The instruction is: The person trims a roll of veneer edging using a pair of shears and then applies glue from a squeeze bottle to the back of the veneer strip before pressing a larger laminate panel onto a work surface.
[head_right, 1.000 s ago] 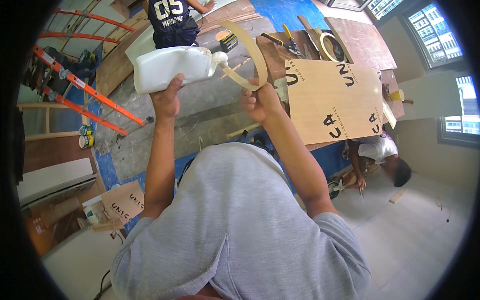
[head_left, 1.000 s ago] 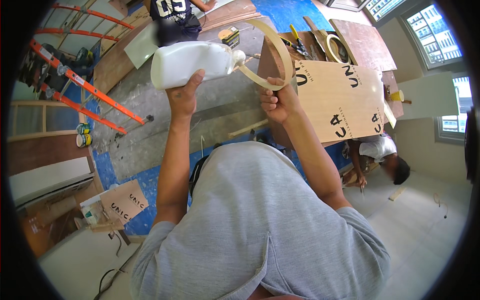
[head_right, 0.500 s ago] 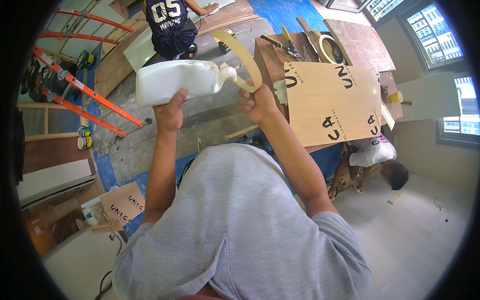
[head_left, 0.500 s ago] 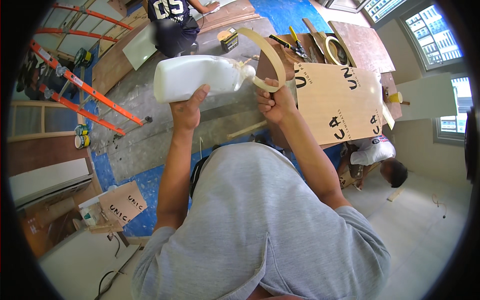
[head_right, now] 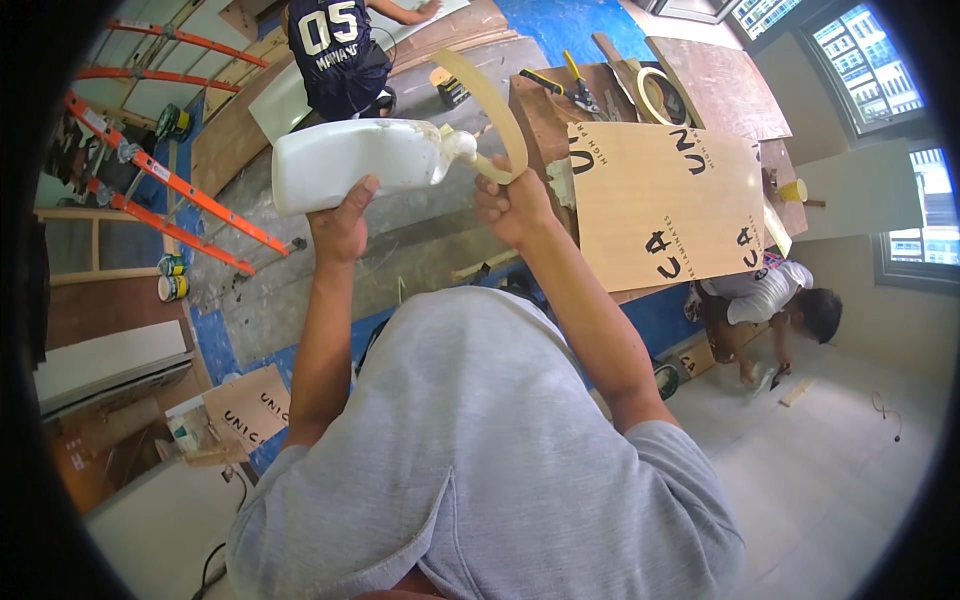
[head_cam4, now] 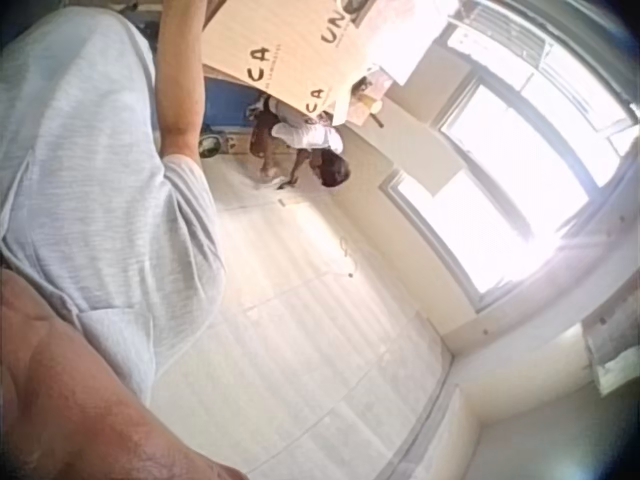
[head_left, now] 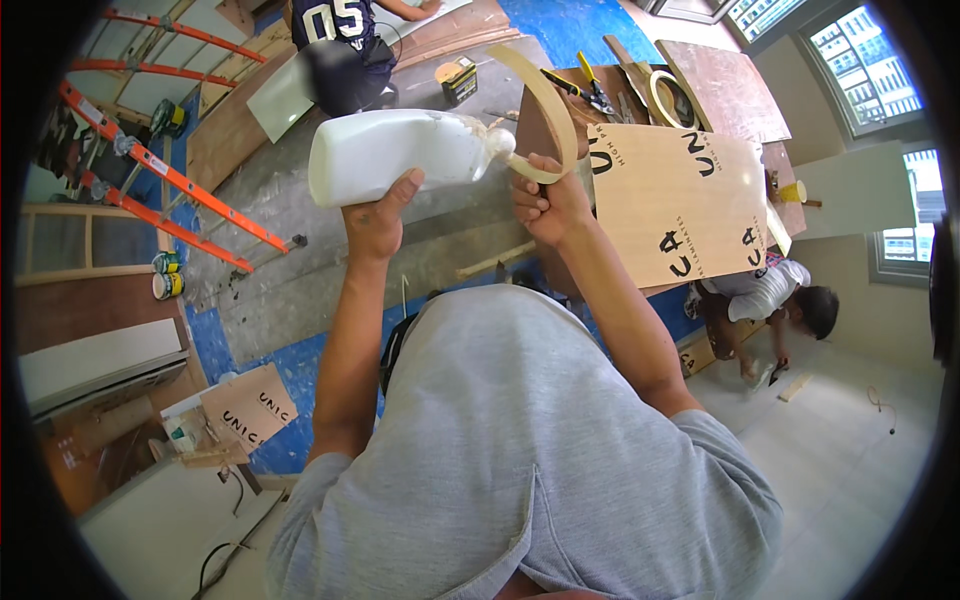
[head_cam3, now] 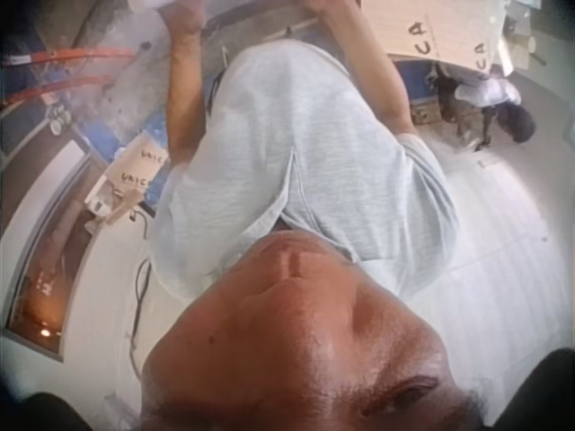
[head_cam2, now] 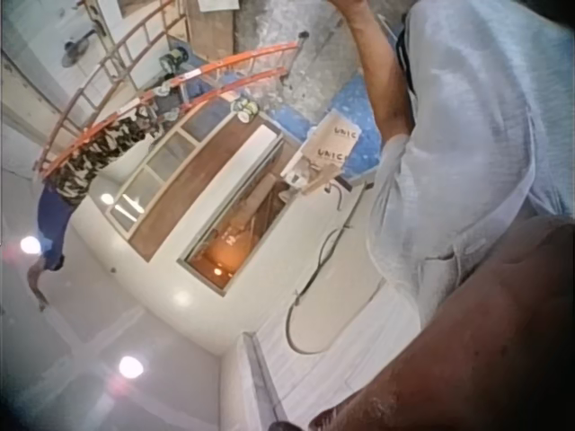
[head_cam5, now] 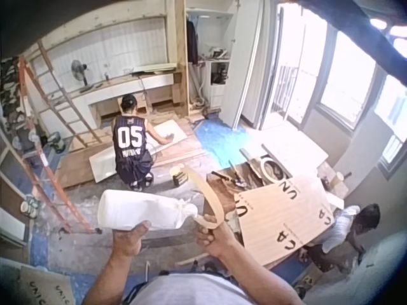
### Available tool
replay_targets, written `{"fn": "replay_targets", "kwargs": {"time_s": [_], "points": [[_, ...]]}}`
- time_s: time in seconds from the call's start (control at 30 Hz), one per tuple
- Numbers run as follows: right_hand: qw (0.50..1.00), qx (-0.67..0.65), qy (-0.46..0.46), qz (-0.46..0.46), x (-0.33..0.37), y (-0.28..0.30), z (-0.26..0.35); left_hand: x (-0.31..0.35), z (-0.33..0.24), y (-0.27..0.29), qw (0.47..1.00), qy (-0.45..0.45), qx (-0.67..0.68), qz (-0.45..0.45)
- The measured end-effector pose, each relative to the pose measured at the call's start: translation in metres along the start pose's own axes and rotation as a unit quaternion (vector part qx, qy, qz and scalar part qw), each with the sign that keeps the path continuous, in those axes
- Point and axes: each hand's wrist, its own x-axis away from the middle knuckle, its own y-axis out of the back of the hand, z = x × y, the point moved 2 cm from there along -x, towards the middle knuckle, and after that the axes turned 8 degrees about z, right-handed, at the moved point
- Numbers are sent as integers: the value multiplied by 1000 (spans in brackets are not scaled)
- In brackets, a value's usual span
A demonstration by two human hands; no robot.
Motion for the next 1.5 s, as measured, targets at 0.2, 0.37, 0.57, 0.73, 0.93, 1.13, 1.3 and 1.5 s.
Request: {"fn": "replay_targets", "kwargs": {"time_s": [0.2,0.37,0.57,0.73,0.93,1.13,1.3,1.5], "points": [[1000,17,8,-6,2,-5,-3,-2,7,-3,1000,18,12,-8],[999,47,22,-12,7,0,-4,-1,6,-9,998,49,33,17],[999,50,22,0,4,-5,-3,2,-2,-22,997,-12,71,10],[998,54,21,19,1,-1,-2,-7,4,-7,998,32,50,34],[997,48,22,51,1,-5,-6,-5,10,-1,998,34,28,46],[999,45,26,-8,9,-17,-10,0,6,0,997,45,14,67],[999,37,28,22,5,-11,-9,-2,2,-3,997,16,53,59],[998,30,33,37,8,-8,-11,-1,9,14,996,49,57,41]]}}
